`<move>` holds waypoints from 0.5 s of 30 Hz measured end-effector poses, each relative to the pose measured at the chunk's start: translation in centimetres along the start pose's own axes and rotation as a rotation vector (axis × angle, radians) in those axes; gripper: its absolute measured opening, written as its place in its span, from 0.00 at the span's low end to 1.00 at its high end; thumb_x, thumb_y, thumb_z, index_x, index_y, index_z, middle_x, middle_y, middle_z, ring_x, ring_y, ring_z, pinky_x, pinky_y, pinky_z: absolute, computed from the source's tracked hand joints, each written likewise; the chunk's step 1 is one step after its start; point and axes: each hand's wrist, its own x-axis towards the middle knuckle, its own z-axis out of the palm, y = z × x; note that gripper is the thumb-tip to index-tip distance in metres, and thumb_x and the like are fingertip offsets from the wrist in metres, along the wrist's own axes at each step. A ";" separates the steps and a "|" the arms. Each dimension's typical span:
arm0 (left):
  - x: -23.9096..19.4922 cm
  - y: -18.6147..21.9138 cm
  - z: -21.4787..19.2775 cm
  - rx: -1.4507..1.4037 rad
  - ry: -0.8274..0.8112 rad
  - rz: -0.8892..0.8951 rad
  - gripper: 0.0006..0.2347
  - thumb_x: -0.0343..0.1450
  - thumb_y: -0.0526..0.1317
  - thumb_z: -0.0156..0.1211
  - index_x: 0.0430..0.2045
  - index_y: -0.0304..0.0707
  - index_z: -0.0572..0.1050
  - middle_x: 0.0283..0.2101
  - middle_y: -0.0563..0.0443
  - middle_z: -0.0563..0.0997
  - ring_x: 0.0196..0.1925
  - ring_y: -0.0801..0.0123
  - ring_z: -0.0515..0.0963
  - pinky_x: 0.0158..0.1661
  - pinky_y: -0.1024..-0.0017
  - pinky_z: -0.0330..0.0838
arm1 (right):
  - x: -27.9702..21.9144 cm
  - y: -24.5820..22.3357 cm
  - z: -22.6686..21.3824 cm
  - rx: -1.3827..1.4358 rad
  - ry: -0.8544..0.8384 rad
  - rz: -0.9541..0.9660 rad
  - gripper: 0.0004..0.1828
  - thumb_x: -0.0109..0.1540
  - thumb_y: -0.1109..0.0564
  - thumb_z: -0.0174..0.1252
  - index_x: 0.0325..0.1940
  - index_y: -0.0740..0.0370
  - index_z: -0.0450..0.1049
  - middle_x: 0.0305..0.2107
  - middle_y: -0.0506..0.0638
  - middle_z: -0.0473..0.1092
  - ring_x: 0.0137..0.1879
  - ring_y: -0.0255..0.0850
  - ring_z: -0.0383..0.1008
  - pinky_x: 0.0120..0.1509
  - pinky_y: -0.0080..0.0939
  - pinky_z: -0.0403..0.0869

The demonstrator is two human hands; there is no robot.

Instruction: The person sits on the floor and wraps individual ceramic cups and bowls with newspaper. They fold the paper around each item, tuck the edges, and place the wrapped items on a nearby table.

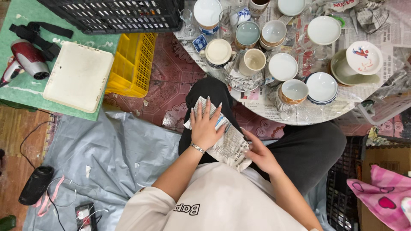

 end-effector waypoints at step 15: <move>-0.4 -1.3 2.0 0.184 -0.043 0.048 0.29 0.71 0.56 0.52 0.70 0.58 0.61 0.76 0.38 0.49 0.76 0.39 0.51 0.67 0.37 0.47 | 5.1 -7.7 5.1 -0.851 0.021 -0.436 0.45 0.50 0.58 0.73 0.69 0.62 0.62 0.62 0.61 0.65 0.63 0.57 0.67 0.65 0.49 0.68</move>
